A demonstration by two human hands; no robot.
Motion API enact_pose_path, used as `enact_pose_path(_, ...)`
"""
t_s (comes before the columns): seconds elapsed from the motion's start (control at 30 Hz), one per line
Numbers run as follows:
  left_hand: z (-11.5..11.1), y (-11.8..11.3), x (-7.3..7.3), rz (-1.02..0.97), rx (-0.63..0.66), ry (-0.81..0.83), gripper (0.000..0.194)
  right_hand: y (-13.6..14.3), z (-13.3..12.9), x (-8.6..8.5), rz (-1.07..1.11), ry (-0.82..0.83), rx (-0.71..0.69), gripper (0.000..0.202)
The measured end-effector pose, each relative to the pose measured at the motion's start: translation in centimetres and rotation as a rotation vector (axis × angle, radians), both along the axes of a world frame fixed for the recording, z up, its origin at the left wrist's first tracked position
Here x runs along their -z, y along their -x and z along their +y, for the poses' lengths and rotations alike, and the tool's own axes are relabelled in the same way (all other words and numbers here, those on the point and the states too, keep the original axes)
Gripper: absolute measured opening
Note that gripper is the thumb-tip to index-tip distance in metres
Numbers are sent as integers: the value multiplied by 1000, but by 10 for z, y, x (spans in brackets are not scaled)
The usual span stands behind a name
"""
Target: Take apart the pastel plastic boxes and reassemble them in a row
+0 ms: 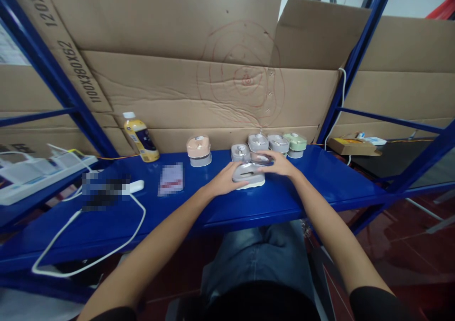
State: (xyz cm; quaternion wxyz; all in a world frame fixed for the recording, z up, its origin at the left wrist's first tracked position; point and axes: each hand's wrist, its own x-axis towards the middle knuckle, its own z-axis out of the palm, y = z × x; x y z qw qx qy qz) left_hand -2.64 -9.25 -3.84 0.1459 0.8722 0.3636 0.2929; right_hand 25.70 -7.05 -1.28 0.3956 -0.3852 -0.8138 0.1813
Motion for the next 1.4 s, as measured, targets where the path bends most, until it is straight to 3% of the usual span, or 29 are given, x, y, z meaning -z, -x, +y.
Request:
enact_pose_path(0.1, 4, -1, 4, -43, -37, 58, 106, 11, -4, 1, -64, -12, -88, 78)
enact_pose_path(0.2, 5, -3, 6, -82, -30, 85, 120, 23, -6, 3, -133, -59, -120, 80)
enact_pose_path(0.43, 6, -8, 15, -101, -12, 31, 123, 35, -9, 1, -216, -80, -144, 77)
enact_pose_path(0.67, -1, -11, 9, -57, 33, 78, 124, 33, -15, -5, -288, -76, -170, 75)
enact_pose_path(0.93, 11, -1, 9, -38, 67, 21, 110, 39, -19, 9, -329, -116, -116, 92)
enact_pose_path(1.17, 9, 8, -4, -30, 44, -15, 103, 34, -17, 7, -234, -93, -226, 69)
enact_pose_path(1.4, 13, 8, 4, -46, 46, 14, 114, 34, -15, 10, -245, -102, -219, 71)
